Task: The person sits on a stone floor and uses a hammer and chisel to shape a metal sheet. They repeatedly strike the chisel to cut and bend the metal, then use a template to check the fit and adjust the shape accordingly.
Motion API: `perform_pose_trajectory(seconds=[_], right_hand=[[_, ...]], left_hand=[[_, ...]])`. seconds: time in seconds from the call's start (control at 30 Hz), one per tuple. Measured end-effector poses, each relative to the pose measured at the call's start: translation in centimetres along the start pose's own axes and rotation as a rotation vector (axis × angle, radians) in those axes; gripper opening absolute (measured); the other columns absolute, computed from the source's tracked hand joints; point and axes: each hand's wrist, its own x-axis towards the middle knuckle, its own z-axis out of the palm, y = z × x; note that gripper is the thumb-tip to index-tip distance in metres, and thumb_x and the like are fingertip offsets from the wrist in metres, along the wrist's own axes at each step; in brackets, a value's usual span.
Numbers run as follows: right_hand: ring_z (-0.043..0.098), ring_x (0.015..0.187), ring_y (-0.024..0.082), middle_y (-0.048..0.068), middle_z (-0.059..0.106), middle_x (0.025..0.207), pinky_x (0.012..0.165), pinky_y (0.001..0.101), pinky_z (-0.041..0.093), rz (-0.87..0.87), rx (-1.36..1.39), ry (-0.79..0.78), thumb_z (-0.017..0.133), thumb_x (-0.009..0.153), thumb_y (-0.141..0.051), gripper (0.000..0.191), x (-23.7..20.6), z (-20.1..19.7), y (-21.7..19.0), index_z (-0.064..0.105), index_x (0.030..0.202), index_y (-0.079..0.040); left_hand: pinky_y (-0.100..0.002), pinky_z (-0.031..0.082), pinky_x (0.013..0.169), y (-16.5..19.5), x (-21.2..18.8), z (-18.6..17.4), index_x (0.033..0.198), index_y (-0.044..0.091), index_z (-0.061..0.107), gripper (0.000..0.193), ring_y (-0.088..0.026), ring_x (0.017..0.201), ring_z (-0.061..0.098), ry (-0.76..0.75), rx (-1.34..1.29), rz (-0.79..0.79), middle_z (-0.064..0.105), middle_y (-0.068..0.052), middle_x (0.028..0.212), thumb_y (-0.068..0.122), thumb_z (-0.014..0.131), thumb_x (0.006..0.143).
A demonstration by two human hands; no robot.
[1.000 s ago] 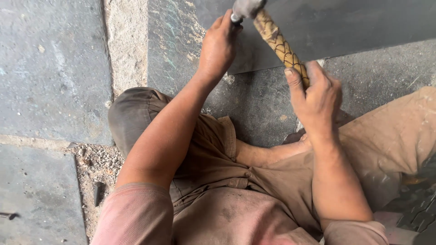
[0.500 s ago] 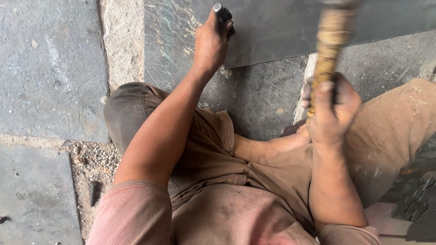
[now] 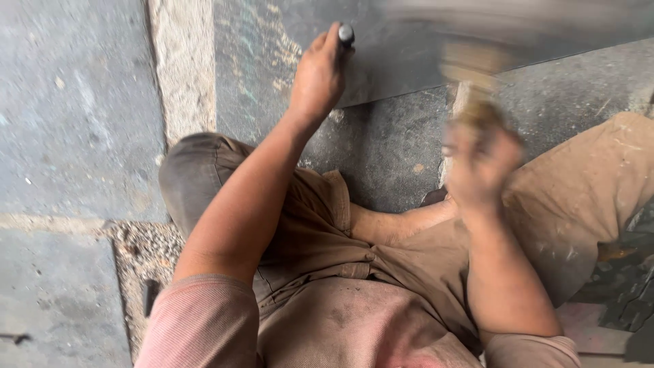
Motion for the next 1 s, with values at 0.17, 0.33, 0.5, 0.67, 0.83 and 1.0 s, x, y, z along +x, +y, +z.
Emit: perform_pose_trajectory(seconds=[0.17, 0.33, 0.5, 0.67, 0.83, 1.0], right_hand=[[0.062, 0.066, 0.024, 0.009, 0.064, 0.073, 0.060, 0.0417, 0.050, 0.116, -0.762, -0.207, 0.063, 0.109, -0.045, 0.042, -0.2, -1.0, 0.9, 0.065, 0.095, -0.006], [0.062, 0.055, 0.021, 0.007, 0.061, 0.072, 0.050, 0.0421, 0.053, 0.942, -0.088, -0.613, 0.065, 0.092, -0.039, 0.045, -5.3, -3.5, 0.1, 0.063, 0.129, -0.012], [0.064, 0.069, 0.011, 0.004, 0.064, 0.079, 0.059, 0.0237, 0.052, 1.082, 0.581, -0.409, 0.074, 0.088, -0.026, 0.047, -12.6, -2.9, 0.1, 0.061, 0.124, 0.001], [0.058, 0.059, 0.013, 0.004, 0.063, 0.075, 0.050, 0.0249, 0.047, 1.014, 0.446, -0.398, 0.073, 0.087, -0.026, 0.042, -12.8, -2.4, 3.1, 0.063, 0.120, -0.001], [0.058, 0.056, 0.015, 0.006, 0.061, 0.072, 0.048, 0.0284, 0.047, 0.999, 0.340, -0.415, 0.072, 0.088, -0.027, 0.042, -10.8, -1.0, 2.6, 0.064, 0.119, 0.000], [0.058, 0.052, 0.019, 0.010, 0.063, 0.070, 0.046, 0.0323, 0.047, 0.975, 0.369, -0.383, 0.070, 0.087, -0.024, 0.043, -11.3, -0.6, 2.1, 0.060, 0.126, -0.008]], left_hand=[[-0.049, 0.057, 0.082, 1.6, 0.7, -1.0, 0.125, 0.005, 0.056, 0.021, -0.041, 0.096, 0.072, -0.018, -0.021, -0.029, 0.072, -0.022, 0.107, 0.014, 0.053, 0.106], [-0.048, 0.055, 0.081, 2.2, 1.5, -2.0, 0.142, 0.004, 0.044, 0.049, -0.042, 0.093, 0.071, 0.146, -0.053, -0.494, 0.072, -0.026, 0.100, 0.024, 0.057, 0.100], [-0.047, 0.056, 0.084, 1.6, 0.3, -3.3, 0.115, -0.007, 0.063, 0.043, -0.041, 0.095, 0.073, 0.072, 0.066, -0.657, 0.073, -0.027, 0.102, 0.029, 0.067, 0.094], [-0.044, 0.059, 0.082, 3.5, -2.0, -2.3, 0.095, -0.006, 0.073, 0.040, -0.038, 0.090, 0.074, -0.211, 0.183, -0.640, 0.074, -0.025, 0.092, 0.033, 0.079, 0.084], [-0.044, 0.059, 0.081, 6.2, -1.6, -4.4, 0.096, -0.004, 0.074, 0.035, -0.036, 0.092, 0.075, -0.104, 0.030, -0.646, 0.076, -0.024, 0.095, 0.023, 0.085, 0.076], [-0.046, 0.059, 0.080, 5.6, -3.2, -7.2, 0.097, 0.002, 0.077, 0.030, -0.039, 0.094, 0.074, -0.019, 0.218, -0.606, 0.075, -0.023, 0.096, 0.024, 0.082, 0.077]])
